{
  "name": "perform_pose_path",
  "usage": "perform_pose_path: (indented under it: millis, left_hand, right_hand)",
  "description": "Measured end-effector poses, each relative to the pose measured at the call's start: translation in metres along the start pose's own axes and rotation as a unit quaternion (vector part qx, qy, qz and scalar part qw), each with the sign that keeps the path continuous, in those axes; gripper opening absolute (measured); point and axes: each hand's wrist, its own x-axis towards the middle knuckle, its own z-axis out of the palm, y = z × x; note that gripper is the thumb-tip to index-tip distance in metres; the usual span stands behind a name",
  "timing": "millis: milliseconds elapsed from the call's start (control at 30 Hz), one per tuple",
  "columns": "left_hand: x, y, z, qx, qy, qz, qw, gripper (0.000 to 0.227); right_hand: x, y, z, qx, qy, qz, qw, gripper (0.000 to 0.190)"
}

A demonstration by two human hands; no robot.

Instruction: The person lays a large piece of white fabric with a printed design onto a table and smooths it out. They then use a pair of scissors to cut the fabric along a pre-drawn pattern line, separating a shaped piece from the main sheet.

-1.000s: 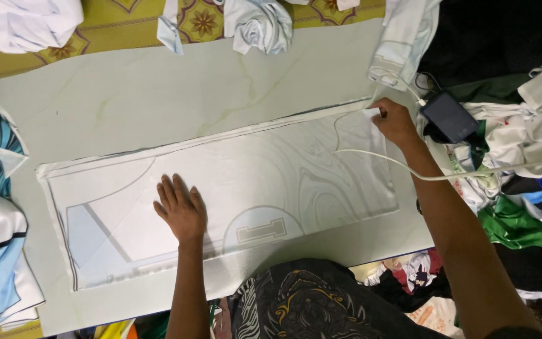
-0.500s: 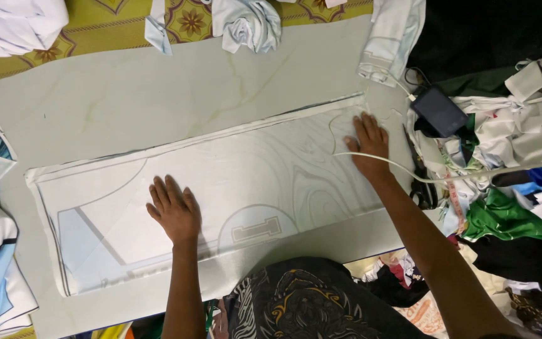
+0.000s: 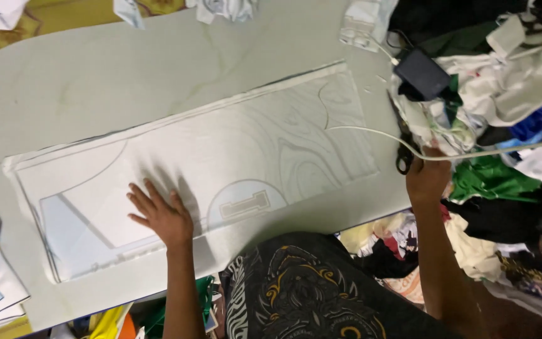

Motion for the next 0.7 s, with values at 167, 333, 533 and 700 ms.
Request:
perform_pose_path:
  millis: [167,333,533,700]
  left_hand:
    - [-0.058,0.003,0.006,0.016,-0.017,-0.041,0.999,0.066]
    - [-0.097,0.002,0.005,-0.026,-0.047,-0.097,0.994,0.074]
    - [-0.124,0.002,0.024,0.034,-0.021,-0.026,0.999,0.063]
    - [-0.122,0.086,0.048,-0.108,-0.003,0.277,0.955,0.035]
  right_hand:
    - [-0.041,0.027,-0.006,0.015,-0.142,0.065,0.988,0.041]
    - [0.001,-0.003,-0.021,0.013,-0.212,0.032,0.977,0.048]
    - [0.028,0.012,-0.001,0.022,-0.357,0.079,0.93,0.044]
    - [0.024,-0.01,-0.032,0.043,-0.257,0.076,0.962,0.046]
